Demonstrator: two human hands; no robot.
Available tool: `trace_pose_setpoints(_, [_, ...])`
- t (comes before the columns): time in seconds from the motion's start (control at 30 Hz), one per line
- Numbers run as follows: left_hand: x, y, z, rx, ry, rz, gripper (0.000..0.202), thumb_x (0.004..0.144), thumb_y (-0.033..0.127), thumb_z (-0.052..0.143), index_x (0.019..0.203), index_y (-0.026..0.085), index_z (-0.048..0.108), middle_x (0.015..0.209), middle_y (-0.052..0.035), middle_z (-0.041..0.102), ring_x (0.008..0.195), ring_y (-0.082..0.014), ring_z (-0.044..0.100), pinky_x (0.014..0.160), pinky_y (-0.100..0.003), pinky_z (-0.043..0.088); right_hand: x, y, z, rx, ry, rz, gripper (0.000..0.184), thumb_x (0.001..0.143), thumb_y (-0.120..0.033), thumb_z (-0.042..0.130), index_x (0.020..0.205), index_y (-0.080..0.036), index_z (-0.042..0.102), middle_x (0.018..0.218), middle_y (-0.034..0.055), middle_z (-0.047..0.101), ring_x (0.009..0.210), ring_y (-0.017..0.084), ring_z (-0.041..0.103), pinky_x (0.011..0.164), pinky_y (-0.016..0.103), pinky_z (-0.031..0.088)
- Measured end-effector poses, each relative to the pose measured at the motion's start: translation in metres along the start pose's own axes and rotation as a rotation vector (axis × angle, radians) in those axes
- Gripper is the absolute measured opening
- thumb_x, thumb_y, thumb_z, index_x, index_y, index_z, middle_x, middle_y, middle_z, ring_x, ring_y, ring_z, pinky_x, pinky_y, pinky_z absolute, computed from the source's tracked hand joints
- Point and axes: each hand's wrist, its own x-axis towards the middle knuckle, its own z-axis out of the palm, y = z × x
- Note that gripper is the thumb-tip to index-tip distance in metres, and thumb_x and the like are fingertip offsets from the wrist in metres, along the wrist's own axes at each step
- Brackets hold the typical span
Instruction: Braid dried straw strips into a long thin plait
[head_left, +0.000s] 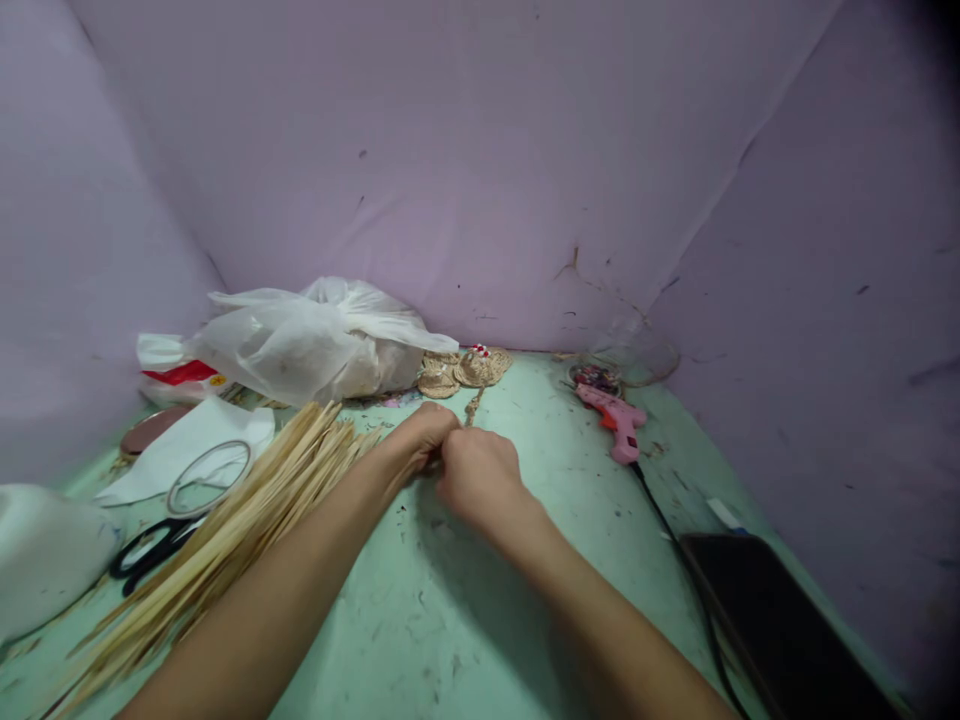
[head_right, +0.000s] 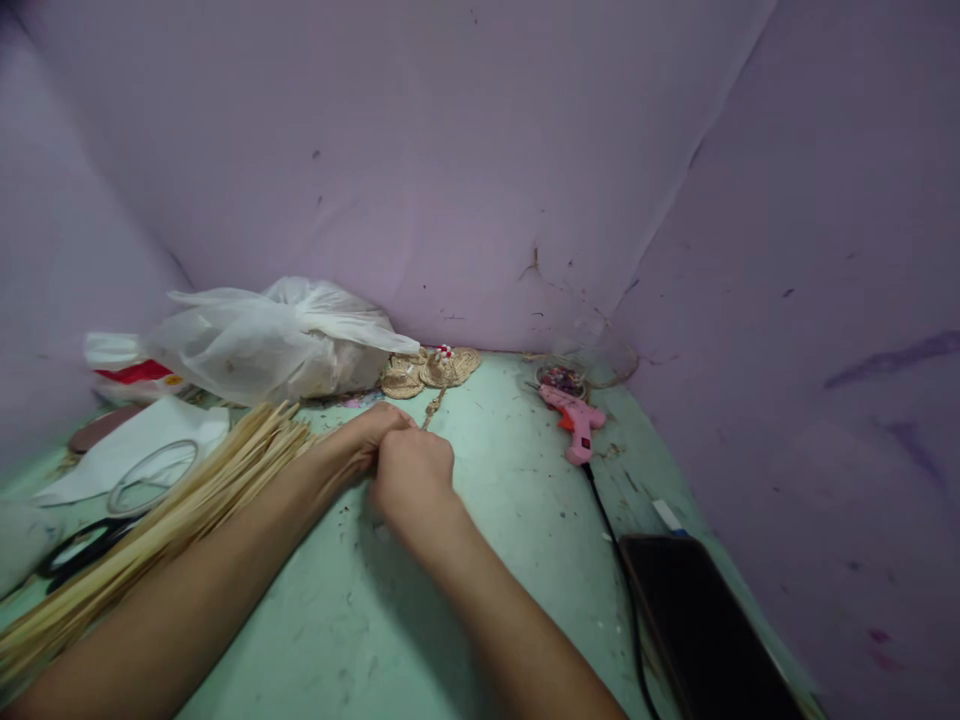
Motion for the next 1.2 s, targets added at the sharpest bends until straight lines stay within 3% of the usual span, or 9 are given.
trace_pose_setpoints(0.07, [-0.002,0.001,-0.003,-0.001,-0.011,0.002,0.014,0.051,0.004,0.046,0.047,0.015,0.038,0.034,0.0079,0.024,0.033,-0.0034,0.021,0.035,-0.02,0.012,0.003,0.017,-0.011,0.132,0.011,0.011,0.018,0.064,-0.024,0.056,0.075,-0.018,0.068,0.069,0.0066,0.065,0.065,0.016,0.059,0.054,0.021,0.037])
trace_pose_setpoints(0.2, [-0.004,0.003,-0.009,0.004,-0.117,-0.013,0.007,0.054,0.013,0.05,0.05,0.014,0.045,0.031,0.0077,0.025,0.029,-0.003,0.016,0.034,-0.021,0.007,0.02,0.053,-0.016,0.41,0.286,0.226,0.02,0.069,-0.026,0.049,0.07,-0.016,0.066,0.06,0.0049,0.061,0.06,0.015,0.056,0.051,0.022,0.035])
trace_pose_setpoints(0.37, [-0.001,0.0,-0.01,-0.015,-0.138,0.021,0.007,0.054,0.016,0.051,0.05,0.015,0.045,0.032,0.0077,0.025,0.029,-0.0034,0.016,0.034,-0.021,0.006,0.035,0.053,0.01,1.034,-0.134,0.301,0.014,0.069,-0.016,0.05,0.058,-0.011,0.057,0.05,0.0051,0.055,0.048,0.013,0.054,0.048,0.023,0.042])
trace_pose_setpoints(0.5, [-0.002,0.001,-0.008,0.006,-0.133,0.035,0.008,0.053,0.013,0.049,0.048,0.016,0.043,0.031,0.0068,0.027,0.03,-0.0039,0.017,0.035,-0.021,0.008,0.034,0.043,0.015,1.341,-0.255,0.393,0.014,0.071,-0.008,0.044,0.06,-0.01,0.053,0.046,0.0033,0.053,0.041,0.01,0.05,0.043,0.022,0.044])
trace_pose_setpoints(0.63, [-0.006,0.004,-0.008,0.089,-0.135,0.057,0.006,0.053,0.012,0.047,0.047,0.014,0.046,0.031,0.0057,0.029,0.03,-0.0041,0.018,0.036,-0.021,0.009,0.035,0.046,0.015,1.349,-0.29,0.376,0.017,0.067,-0.003,0.042,0.054,-0.009,0.051,0.044,0.0008,0.049,0.03,0.003,0.032,0.029,0.014,0.021])
trace_pose_setpoints(0.73, [-0.005,0.003,-0.008,0.13,-0.133,0.094,0.006,0.053,0.011,0.048,0.048,0.014,0.048,0.033,0.006,0.03,0.031,-0.0042,0.019,0.036,-0.021,0.01,0.037,0.048,0.02,1.252,-0.277,0.397,0.017,0.065,-0.006,0.043,0.05,-0.01,0.05,0.037,-0.0023,0.042,0.028,0.001,0.022,0.029,0.016,0.01])
trace_pose_setpoints(0.9, [-0.002,-0.001,-0.01,0.277,-0.111,0.216,0.006,0.052,0.012,0.051,0.046,0.012,0.052,0.035,0.0056,0.032,0.036,-0.0048,0.024,0.038,-0.02,0.016,0.04,0.051,0.03,1.106,-0.198,0.385,0.013,0.058,-0.011,0.048,0.046,-0.012,0.052,0.029,-0.0064,0.029,0.028,0.003,0.019,0.032,0.018,0.01])
trace_pose_setpoints(1.07, [-0.007,0.011,-0.016,0.587,0.06,0.228,0.01,0.05,0.017,0.058,0.041,0.015,0.055,0.035,0.0014,0.039,0.044,-0.0108,0.041,0.043,-0.021,0.026,0.043,0.053,0.038,1.093,-0.119,0.338,0.009,0.054,-0.012,0.048,0.049,-0.013,0.057,0.034,-0.0041,0.039,0.029,0.004,0.022,0.033,0.02,0.013])
trace_pose_setpoints(1.2, [-0.022,0.023,-0.01,0.667,0.229,0.18,0.01,0.044,0.017,0.065,0.044,0.017,0.055,0.042,-0.0022,0.046,0.061,-0.0191,0.052,0.053,-0.023,0.033,0.044,0.051,0.042,1.158,-0.084,0.328,0.01,0.053,-0.012,0.047,0.049,-0.013,0.056,0.036,-0.0039,0.041,0.031,0.004,0.023,0.033,0.02,0.014])
